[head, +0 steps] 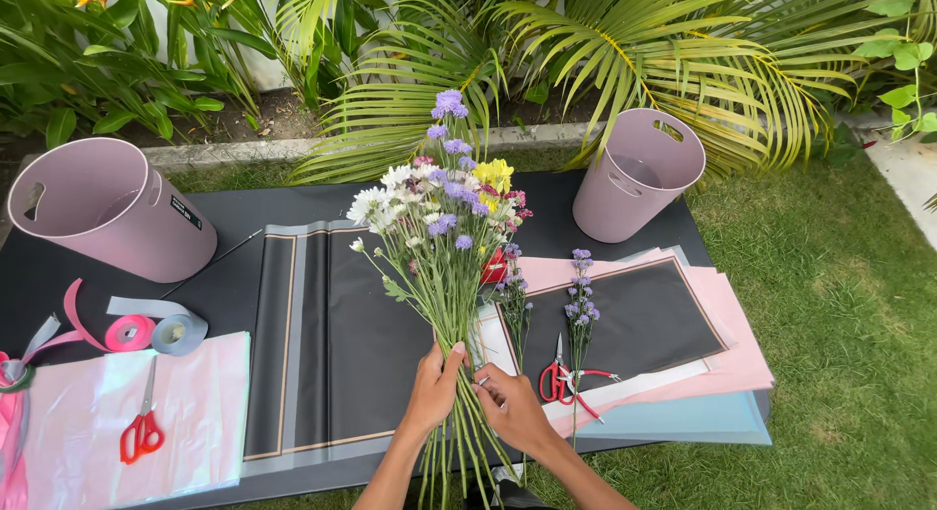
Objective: The person assembles a bouquet by hand by picking up stems of white, yellow, and purple flowers from the table and grouping them together.
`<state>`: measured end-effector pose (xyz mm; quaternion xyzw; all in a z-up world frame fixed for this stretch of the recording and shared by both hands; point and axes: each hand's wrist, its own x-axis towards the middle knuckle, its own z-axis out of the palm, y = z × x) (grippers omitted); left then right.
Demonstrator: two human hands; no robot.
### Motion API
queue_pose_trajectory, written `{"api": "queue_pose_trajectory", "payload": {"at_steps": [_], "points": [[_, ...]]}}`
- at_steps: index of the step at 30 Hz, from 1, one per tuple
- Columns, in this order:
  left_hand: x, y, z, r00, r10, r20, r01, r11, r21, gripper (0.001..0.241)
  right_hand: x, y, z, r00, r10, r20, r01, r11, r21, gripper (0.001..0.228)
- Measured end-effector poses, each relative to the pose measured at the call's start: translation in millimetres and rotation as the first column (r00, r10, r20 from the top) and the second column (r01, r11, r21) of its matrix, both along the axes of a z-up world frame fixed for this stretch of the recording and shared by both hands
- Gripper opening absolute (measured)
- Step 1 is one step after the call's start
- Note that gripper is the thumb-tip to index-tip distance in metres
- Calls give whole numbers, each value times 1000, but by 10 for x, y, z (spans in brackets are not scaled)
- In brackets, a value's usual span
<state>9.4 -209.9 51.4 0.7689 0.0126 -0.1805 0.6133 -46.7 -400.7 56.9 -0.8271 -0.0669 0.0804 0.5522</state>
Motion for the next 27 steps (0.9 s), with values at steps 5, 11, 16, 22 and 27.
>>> {"api": "queue_pose_trajectory", "payload": {"at_steps": [5, 11, 16, 22, 27], "points": [[-32, 68, 74, 1000, 5, 18, -5, 1000, -25, 49, -1, 33, 119, 997, 56, -56, -57, 998, -22, 5], [-35, 99, 92, 998, -12, 64, 14, 999, -29, 51, 7, 35, 212, 986, 163, 35, -156, 976, -151, 16], [-44, 87, 88, 1000, 18, -1, -18, 997, -77, 39, 20, -4, 199, 975, 212, 69, -187, 947, -259, 18], [-1, 100, 43, 1000, 24, 0, -24, 999, -28, 42, 158, -39, 247, 984, 168, -56, -175, 969, -173, 4], [17, 79, 164, 999, -21, -49, 18, 998, -62, 45, 565, -76, 187, 926, 18, -378, 51, 984, 170, 60]]}}
